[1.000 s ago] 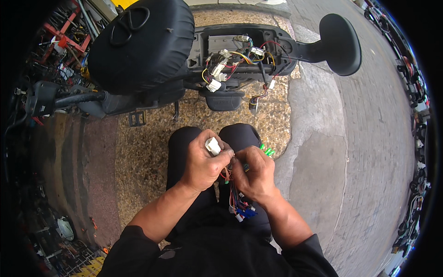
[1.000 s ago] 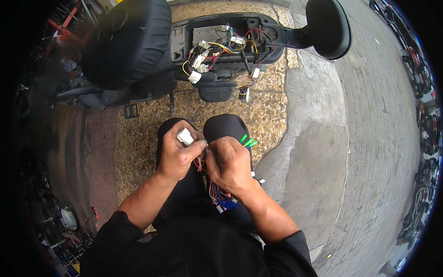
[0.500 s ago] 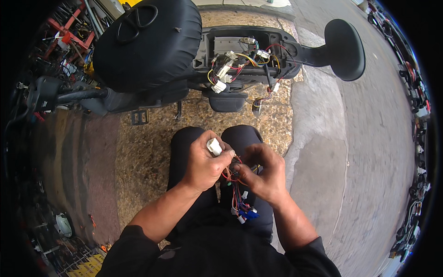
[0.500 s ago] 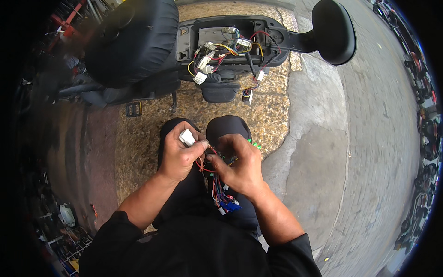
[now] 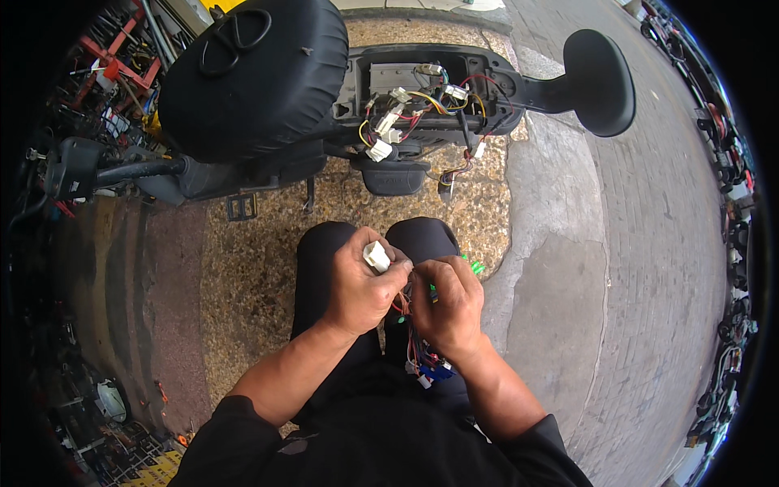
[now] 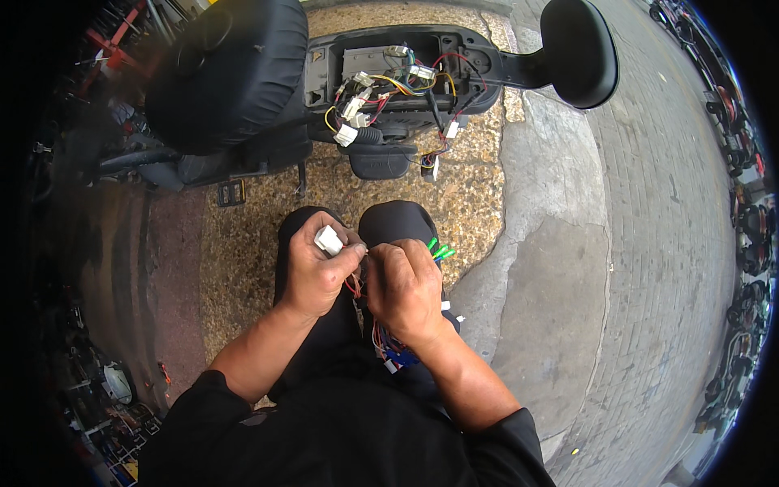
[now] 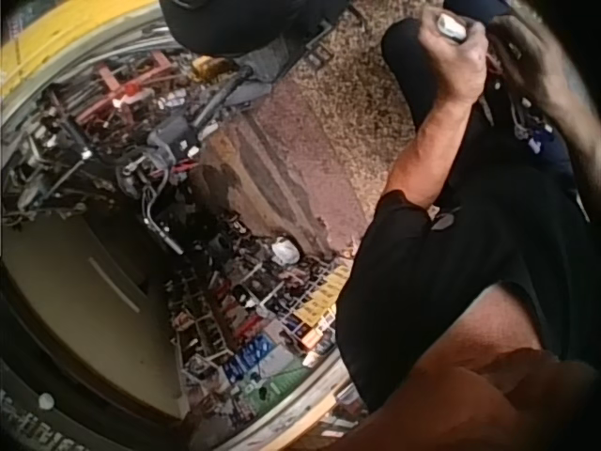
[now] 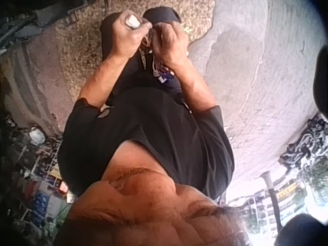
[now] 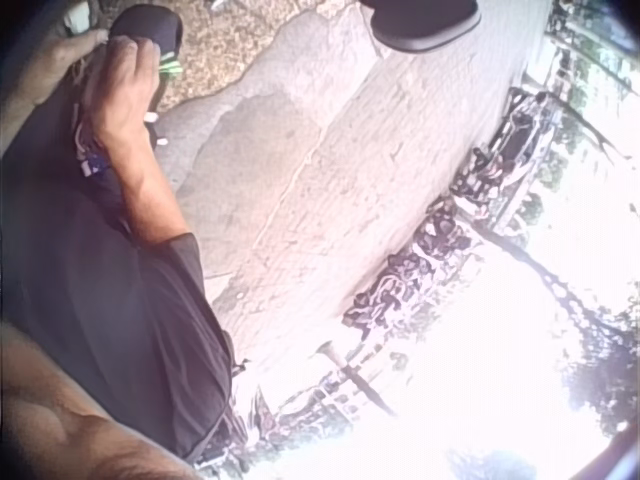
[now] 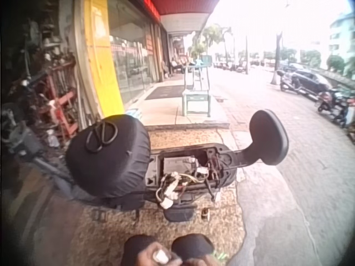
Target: The person kneels beside a scooter with the seat removed and works on the exposed wiring harness. They connect and disconnect several multi-pin connectors, strip wire ends, and twist wires together by hand. The person then stands and retrieves a tool from a nearby tool cart.
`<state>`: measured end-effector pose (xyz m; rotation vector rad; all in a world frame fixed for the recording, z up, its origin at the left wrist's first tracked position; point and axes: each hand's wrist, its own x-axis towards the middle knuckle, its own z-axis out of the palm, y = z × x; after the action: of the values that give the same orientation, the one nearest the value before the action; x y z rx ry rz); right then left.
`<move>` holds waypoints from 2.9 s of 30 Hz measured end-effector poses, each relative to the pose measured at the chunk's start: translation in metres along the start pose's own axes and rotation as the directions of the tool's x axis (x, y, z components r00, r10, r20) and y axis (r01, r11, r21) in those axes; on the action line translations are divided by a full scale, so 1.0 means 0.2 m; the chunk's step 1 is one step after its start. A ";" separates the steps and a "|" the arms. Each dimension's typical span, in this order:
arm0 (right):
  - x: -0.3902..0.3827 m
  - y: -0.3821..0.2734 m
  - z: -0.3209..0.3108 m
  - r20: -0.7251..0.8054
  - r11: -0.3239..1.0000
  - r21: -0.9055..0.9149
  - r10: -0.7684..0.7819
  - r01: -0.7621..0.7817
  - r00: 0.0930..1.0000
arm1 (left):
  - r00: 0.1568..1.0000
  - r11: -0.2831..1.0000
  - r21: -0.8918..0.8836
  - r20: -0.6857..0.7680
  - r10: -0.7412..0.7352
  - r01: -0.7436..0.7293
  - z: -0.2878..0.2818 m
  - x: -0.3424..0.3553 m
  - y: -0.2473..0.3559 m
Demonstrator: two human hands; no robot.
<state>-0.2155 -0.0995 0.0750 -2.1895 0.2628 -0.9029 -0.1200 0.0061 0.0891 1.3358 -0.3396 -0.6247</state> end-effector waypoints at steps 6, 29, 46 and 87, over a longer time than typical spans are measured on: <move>0.01 0.02 -0.08 0.479 0.711 0.319 0.450 -0.627 0.754 | 0.990 0.999 -0.023 0.130 0.048 -0.046 -0.02 0.01 0.00; 0.03 0.02 -0.06 0.131 0.997 -0.067 -0.021 0.030 0.991 | 0.995 0.996 0.030 0.051 -0.087 0.086 -0.03 0.03 -0.03; 0.05 0.03 -0.19 0.390 0.769 0.316 0.428 -0.555 0.815 | 0.936 0.923 -0.220 0.232 -0.263 0.315 -0.08 0.01 -0.01; 0.04 -0.01 -0.18 0.131 0.921 0.242 0.280 -0.305 0.951 | 0.889 0.847 -0.351 0.376 -0.264 0.399 0.02 0.04 -0.05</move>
<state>-0.2337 -0.1215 0.0965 -1.8807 0.3924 -0.6263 -0.1176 -0.0022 0.0800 0.8771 -0.2072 -1.1491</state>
